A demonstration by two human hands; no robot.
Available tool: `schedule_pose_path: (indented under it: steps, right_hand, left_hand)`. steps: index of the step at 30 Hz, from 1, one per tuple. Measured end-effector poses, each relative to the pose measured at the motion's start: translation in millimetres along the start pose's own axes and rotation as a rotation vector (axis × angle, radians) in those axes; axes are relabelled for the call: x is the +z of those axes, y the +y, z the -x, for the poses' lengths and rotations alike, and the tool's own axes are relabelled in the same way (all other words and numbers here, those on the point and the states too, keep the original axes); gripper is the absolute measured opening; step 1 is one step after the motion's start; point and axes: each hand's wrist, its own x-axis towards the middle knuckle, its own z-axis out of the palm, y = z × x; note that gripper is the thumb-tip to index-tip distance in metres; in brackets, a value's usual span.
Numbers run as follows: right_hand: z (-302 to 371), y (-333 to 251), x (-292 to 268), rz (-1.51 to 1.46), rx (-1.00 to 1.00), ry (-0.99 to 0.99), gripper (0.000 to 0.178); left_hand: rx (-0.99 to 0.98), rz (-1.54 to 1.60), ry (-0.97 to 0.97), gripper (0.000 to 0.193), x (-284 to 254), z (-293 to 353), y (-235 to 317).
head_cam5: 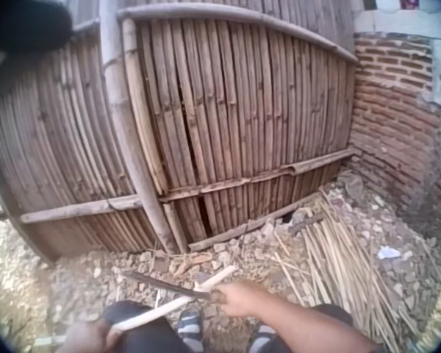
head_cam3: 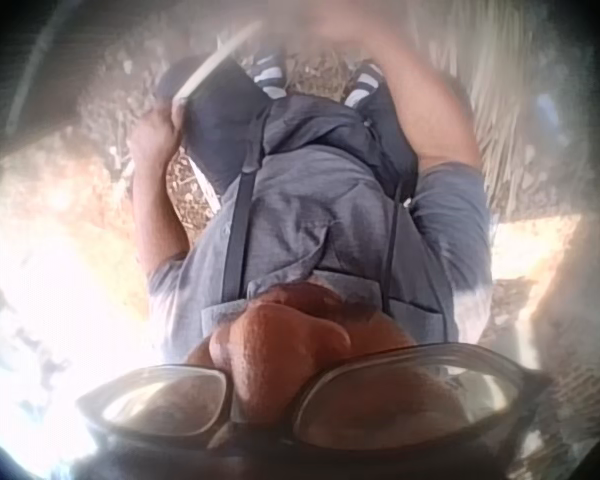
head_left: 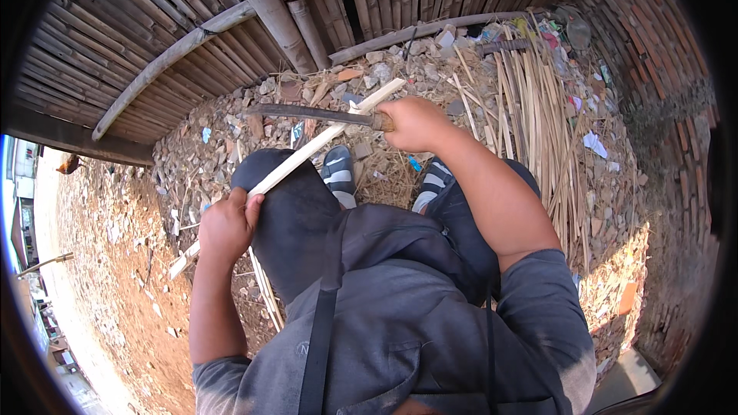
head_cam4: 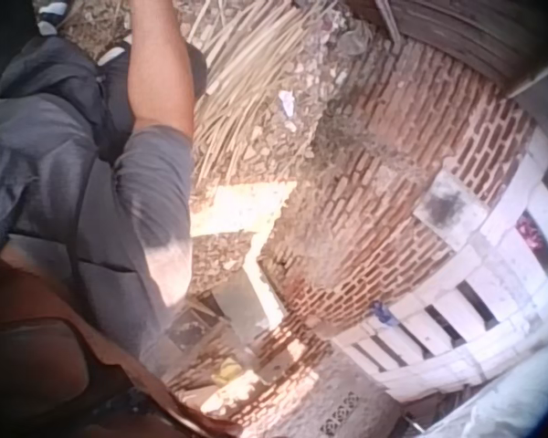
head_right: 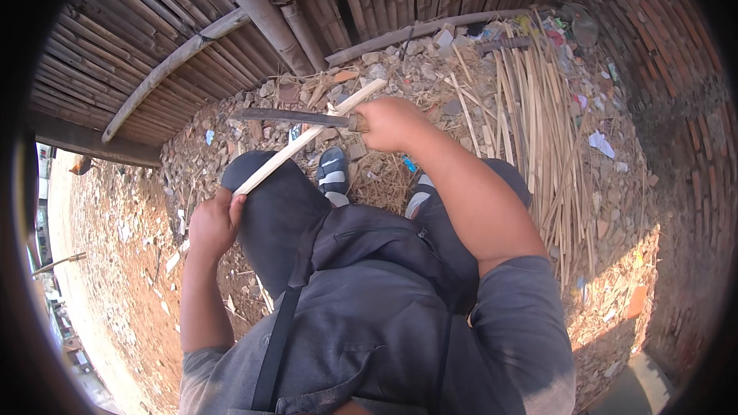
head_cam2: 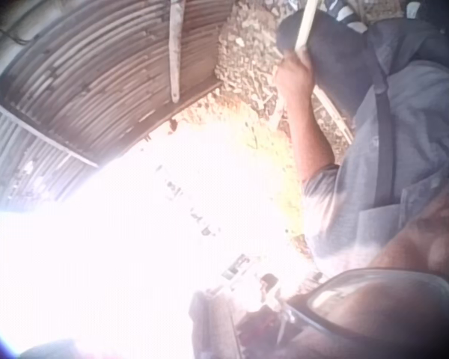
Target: The person holds a bamboo strip and shaves it along its length using a knife.
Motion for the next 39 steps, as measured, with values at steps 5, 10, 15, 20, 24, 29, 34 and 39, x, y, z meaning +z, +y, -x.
schedule_pose_path:
  steps: [5, 10, 15, 20, 24, 29, 34, 39]
  right_hand:
    - [10.3, -33.4, -18.2, 0.269, -0.039, -0.122, 0.032]
    - [4.7, 66.8, -44.9, 0.208, 0.528, 0.201, 0.037]
    - [6.0, 77.5, -51.2, 0.069, 0.599, 0.309, 0.046]
    - [12.9, 18.4, -52.8, -0.078, 0.228, 0.297, 0.051]
    - [18.9, -31.2, -32.2, 0.106, 0.086, 0.074, 0.041]
    - [13.0, -35.1, -2.0, 0.184, -0.020, -0.024, 0.031]
    - [-4.9, -9.0, 4.5, 0.116, 0.131, 0.012, 0.038]
    - [6.9, -42.8, 2.8, 0.205, -0.064, -0.006, 0.029]
  left_hand:
    - [0.014, -0.028, 0.011, 0.042, 2.5, 1.0, -3.9]
    - [0.010, 0.007, 0.031, 0.041, 13.0, 12.1, -23.5]
    - [-0.055, 0.080, 0.121, 0.039, 23.7, 27.9, -27.6]
    - [-0.065, -0.003, 0.163, 0.040, 15.4, 27.7, -12.4]
    - [-0.071, -0.040, 0.221, 0.040, 12.0, 28.2, 4.6]
    - [-0.102, 0.003, 0.181, 0.036, 18.1, 30.1, 5.9]
    - [-0.083, -0.004, 0.205, 0.036, 20.6, 23.6, 8.1]
    - [-0.071, 0.035, 0.197, 0.035, 24.7, 26.3, 2.7]
